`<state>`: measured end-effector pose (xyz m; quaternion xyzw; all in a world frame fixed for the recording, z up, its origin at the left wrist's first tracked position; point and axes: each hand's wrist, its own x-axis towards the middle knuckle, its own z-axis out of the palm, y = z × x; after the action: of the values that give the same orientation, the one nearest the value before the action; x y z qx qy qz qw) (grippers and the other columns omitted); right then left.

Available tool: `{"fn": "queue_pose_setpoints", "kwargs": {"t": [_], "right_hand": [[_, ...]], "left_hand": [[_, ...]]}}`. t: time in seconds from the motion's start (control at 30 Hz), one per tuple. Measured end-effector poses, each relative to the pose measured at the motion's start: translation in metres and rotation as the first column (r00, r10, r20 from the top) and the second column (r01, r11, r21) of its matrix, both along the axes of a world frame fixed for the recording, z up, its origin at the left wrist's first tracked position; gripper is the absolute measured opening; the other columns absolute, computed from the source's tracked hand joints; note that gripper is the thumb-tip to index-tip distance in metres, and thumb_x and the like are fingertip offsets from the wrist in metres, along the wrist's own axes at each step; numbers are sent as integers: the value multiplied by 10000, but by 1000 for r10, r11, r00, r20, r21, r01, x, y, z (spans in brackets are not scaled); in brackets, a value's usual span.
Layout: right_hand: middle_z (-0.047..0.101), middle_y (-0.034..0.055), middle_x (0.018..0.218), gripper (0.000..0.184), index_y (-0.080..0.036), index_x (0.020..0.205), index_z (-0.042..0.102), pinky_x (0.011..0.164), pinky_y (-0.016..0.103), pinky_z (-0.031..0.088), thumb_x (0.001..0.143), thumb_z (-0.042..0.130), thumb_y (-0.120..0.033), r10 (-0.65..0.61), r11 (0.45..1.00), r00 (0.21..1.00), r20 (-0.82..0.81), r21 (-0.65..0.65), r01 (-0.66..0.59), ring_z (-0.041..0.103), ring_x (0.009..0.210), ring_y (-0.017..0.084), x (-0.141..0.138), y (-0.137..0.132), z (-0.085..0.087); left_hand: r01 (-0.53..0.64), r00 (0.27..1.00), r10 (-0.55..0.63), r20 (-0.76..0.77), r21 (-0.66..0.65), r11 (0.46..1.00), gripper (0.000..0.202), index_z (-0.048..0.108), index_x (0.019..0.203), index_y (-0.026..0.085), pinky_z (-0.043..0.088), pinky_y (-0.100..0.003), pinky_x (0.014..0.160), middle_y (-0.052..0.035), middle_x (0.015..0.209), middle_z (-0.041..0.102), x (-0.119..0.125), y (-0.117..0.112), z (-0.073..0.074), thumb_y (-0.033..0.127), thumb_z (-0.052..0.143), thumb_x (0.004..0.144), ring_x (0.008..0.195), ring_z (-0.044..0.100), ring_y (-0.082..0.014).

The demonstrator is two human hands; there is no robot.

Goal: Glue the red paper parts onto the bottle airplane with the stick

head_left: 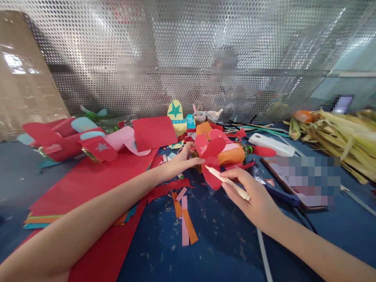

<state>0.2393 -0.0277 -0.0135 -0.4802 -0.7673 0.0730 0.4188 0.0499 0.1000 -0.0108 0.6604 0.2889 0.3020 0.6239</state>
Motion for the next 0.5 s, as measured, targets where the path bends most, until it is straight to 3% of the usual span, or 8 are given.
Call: {"fn": "queue_pose_setpoints", "kwargs": {"t": [0.5], "right_hand": [[672, 39, 897, 78, -213, 981, 539, 723, 266, 514, 946, 478, -245, -17, 1000, 1000, 15, -20, 17, 652, 825, 156, 1, 1, 0]], "left_hand": [[4, 1000, -4, 10, 1, 1000, 537, 400, 1203, 230, 477, -443, 929, -74, 1066, 668, 0, 1, -2, 338, 697, 769, 1039, 641, -264]]}}
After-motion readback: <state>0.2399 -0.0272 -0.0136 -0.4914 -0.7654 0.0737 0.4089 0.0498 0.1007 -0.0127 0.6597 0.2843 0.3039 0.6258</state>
